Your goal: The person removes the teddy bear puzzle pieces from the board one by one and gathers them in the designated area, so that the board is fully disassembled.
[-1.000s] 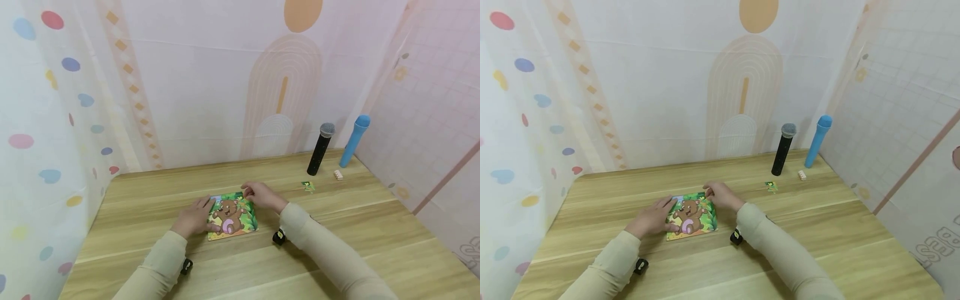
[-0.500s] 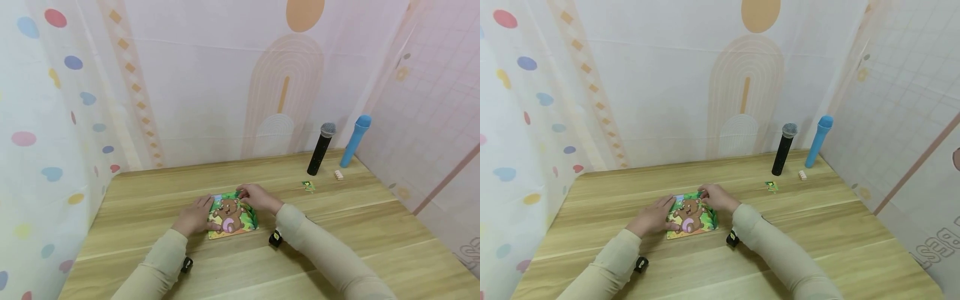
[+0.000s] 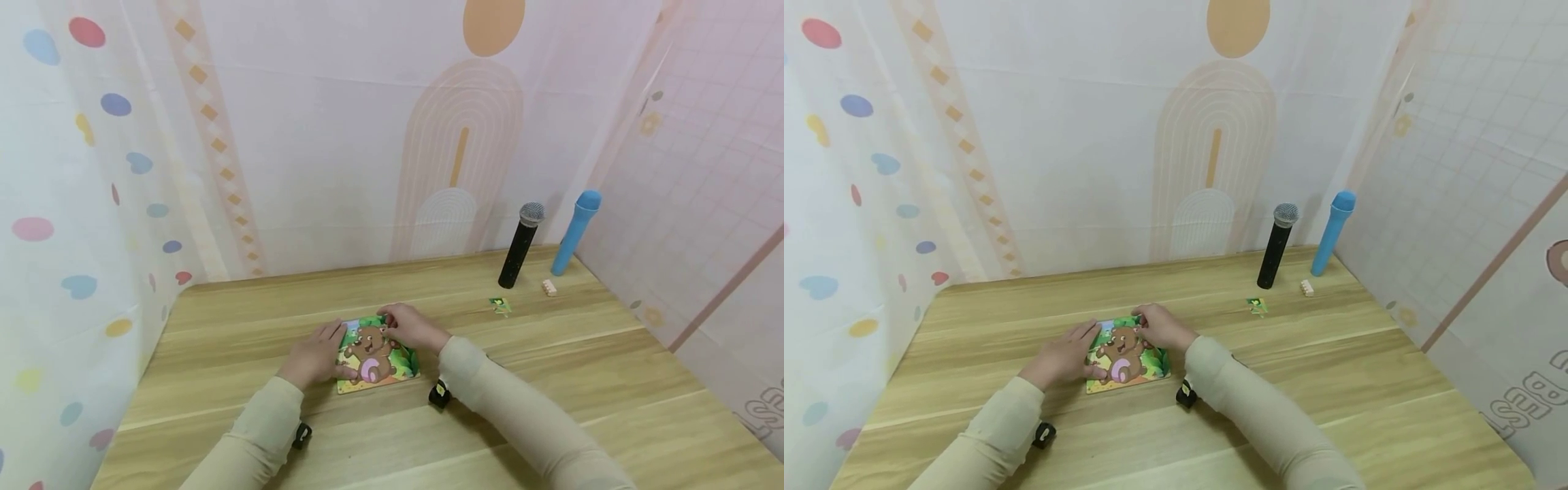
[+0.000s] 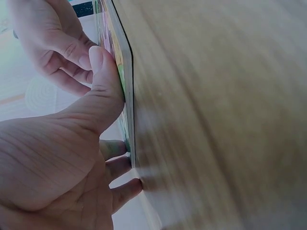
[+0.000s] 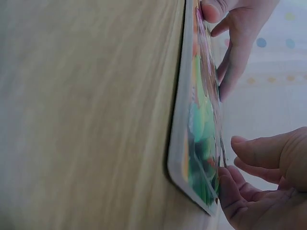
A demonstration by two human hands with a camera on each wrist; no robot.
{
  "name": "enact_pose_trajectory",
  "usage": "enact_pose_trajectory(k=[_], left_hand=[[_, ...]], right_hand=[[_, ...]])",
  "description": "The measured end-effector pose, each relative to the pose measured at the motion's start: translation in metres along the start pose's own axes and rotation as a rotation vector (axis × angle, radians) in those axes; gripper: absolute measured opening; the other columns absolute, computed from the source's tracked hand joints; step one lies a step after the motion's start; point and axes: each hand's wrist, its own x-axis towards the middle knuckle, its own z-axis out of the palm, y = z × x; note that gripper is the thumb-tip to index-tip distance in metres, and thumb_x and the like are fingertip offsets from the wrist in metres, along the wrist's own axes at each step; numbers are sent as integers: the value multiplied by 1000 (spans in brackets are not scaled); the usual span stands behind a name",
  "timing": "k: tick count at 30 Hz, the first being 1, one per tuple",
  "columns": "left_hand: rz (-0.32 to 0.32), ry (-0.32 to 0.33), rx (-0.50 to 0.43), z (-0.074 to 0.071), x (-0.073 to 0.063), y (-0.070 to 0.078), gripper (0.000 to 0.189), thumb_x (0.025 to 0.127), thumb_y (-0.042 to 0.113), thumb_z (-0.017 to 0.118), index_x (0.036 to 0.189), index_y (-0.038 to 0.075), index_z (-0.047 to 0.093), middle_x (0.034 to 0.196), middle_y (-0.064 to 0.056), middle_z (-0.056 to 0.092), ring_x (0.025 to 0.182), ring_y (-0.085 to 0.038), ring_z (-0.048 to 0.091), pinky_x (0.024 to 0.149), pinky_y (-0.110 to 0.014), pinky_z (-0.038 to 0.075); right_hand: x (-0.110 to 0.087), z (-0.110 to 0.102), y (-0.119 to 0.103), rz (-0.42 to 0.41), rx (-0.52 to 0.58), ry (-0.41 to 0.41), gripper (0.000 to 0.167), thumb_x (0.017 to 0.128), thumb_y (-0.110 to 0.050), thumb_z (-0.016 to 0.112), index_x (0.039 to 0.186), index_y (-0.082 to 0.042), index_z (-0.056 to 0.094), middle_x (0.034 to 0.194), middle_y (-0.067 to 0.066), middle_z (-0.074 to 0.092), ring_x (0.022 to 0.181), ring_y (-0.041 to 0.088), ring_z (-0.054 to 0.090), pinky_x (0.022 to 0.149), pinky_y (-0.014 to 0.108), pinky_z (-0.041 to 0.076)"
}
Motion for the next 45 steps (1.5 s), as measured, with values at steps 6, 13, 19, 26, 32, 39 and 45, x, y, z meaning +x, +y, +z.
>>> enact_pose_trajectory(k=[6, 13, 19, 26, 32, 39, 45], left_hand=[[-6, 1, 15, 2, 1, -1, 103, 84, 56, 73, 156, -4, 31, 165, -21, 25, 150, -42, 27, 104, -63, 43], [-12, -1, 26, 1, 2, 0, 103, 84, 57, 72, 156, -3, 30, 165, -20, 25, 150, -40, 27, 98, -63, 48], [-9, -2, 28, 2, 2, 0, 104, 84, 58, 72, 156, -4, 31, 165, -21, 25, 149, -41, 27, 98, -64, 48], [-7, 2, 26, 2, 3, -1, 104, 84, 58, 71, 156, -4, 30, 165, -22, 24, 150, -41, 27, 102, -63, 46], [5, 7, 17, 2, 2, 0, 105, 83, 58, 73, 155, -5, 31, 164, -23, 25, 149, -42, 28, 100, -64, 46], [-2, 1, 26, 1, 0, 0, 104, 83, 58, 72, 156, -4, 31, 164, -23, 25, 149, -42, 28, 99, -65, 46], [5, 4, 16, 1, 2, 0, 104, 83, 58, 72, 155, -4, 32, 164, -23, 25, 149, -43, 28, 100, -66, 45]], right_hand=[[2, 4, -2, 19, -14, -4, 46, 98, -4, 67, 141, 6, 55, 95, 8, 55, 84, 14, 53, 73, 26, 50], [4, 9, -2, 45, -8, 41, 44, 94, -2, 70, 137, 4, 59, 99, 10, 53, 84, 15, 53, 69, 24, 50], [5, 11, -5, 65, -1, 65, 40, 94, -1, 71, 132, 4, 61, 107, 11, 57, 90, 15, 56, 76, 27, 53], [5, 9, -5, 29, -29, 53, 37, 94, 1, 69, 131, 4, 64, 105, 12, 65, 85, 14, 57, 72, 26, 52], [6, 8, -5, 0, -23, 26, 21, 96, 3, 65, 116, 2, 70, 90, 12, 66, 67, 11, 53, 57, 21, 46], [7, 11, -4, -5, -66, 32, 30, 96, 2, 65, 126, 4, 66, 98, 10, 65, 78, 12, 53, 70, 24, 48], [6, 10, -5, 29, -65, 43, 37, 96, 2, 66, 133, 4, 62, 105, 11, 65, 87, 15, 56, 78, 28, 52]])
